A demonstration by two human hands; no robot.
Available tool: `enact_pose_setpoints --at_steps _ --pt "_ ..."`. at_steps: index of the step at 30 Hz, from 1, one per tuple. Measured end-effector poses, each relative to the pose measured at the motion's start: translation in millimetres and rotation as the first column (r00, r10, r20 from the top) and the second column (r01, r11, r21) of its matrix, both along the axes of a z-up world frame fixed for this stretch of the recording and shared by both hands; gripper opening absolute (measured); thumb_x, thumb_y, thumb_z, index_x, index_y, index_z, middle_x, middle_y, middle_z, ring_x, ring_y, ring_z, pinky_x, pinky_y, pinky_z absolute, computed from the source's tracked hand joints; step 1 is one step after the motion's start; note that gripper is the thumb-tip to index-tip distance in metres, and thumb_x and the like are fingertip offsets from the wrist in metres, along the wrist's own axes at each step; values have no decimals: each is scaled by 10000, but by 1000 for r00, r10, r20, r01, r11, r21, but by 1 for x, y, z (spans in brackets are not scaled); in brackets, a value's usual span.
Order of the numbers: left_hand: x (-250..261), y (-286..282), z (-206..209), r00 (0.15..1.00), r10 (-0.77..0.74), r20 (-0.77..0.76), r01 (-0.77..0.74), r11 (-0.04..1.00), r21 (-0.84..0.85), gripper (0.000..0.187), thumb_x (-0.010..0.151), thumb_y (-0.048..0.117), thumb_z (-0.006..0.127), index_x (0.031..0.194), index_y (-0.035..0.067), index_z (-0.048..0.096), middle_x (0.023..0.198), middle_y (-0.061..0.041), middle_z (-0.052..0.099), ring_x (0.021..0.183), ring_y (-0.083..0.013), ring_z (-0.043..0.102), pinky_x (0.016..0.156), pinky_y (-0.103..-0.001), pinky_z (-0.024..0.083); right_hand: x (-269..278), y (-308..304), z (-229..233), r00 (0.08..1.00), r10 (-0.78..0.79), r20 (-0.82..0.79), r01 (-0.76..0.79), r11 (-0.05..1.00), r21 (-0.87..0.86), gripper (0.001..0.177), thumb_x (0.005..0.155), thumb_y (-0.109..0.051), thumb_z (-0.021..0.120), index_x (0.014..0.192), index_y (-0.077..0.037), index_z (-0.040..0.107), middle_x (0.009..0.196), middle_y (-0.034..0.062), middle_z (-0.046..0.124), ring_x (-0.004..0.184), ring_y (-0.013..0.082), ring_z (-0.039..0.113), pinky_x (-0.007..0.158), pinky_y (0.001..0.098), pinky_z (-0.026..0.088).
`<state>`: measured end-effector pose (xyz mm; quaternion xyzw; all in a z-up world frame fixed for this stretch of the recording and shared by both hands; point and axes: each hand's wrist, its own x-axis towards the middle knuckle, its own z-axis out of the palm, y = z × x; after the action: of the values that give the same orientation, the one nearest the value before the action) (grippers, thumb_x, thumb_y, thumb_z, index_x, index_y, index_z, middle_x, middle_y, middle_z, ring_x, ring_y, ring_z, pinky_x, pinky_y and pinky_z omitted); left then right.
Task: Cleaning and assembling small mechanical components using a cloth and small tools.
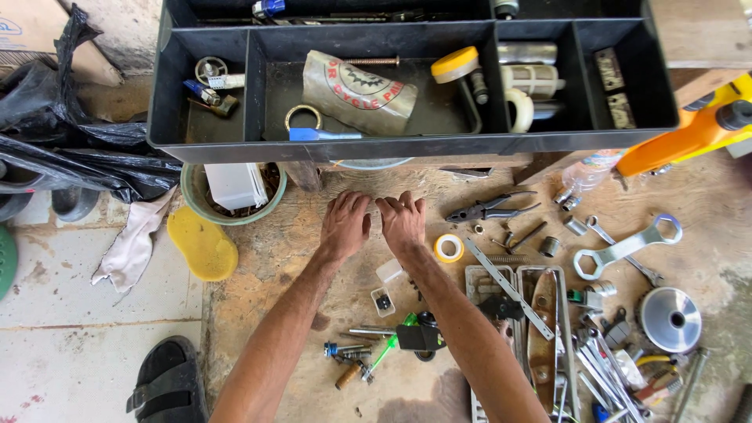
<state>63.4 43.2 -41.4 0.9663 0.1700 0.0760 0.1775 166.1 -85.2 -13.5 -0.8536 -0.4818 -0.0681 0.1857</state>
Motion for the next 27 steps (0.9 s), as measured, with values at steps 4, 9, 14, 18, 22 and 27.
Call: enact_pose_setpoints --at_steps 4,9,14,18,22,27 --pt "-5 -16 25 996 -12 -89 7 999 -51 475 892 140 715 1332 34 571 1363 -150 572 1316 -296 502 1134 -524 379 -2 -23 4 997 18 -73 -19 1000 -10 182 882 -102 676 1029 -156 768 987 28 781 1041 258 619 907 481 420" --pt "-3 -27 10 981 -81 -179 67 995 -79 456 887 102 715 1329 72 608 1315 -113 651 1196 -254 611 1056 -471 497 -9 -46 8 989 -31 -143 24 999 -45 208 856 -108 686 1037 -162 775 972 35 775 1016 270 633 891 482 432" --pt "5 -36 26 978 -108 -176 96 992 -76 473 872 97 745 1318 27 607 1257 -152 656 1135 -283 620 974 -486 525 -17 -61 11 971 -115 -209 91 988 -123 228 853 -119 694 1067 -163 759 1004 44 769 1023 278 642 887 505 440" --pt "20 -42 27 969 -126 -213 127 992 -8 378 831 53 757 1197 20 667 1225 -144 664 1120 -269 631 966 -454 550 -26 -70 20 951 -168 -258 120 974 -193 259 843 -122 704 1092 -176 749 1030 41 764 1047 283 643 897 523 438" --pt "30 -36 -30 968 -141 -209 156 986 53 335 798 -22 748 1128 6 697 1208 -183 664 1062 -262 660 937 -413 584 -31 -81 22 922 -233 -310 159 956 -245 251 860 -126 699 1102 -177 743 1065 33 761 1067 271 644 919 545 429" --pt "30 -30 -22 984 -160 -75 159 987 -13 161 862 -28 697 1018 7 692 1147 -201 682 1023 -321 676 899 -415 593 -39 -99 25 896 -241 -372 182 966 -185 264 845 -127 708 1100 -181 747 1107 49 754 1108 284 639 970 547 439"
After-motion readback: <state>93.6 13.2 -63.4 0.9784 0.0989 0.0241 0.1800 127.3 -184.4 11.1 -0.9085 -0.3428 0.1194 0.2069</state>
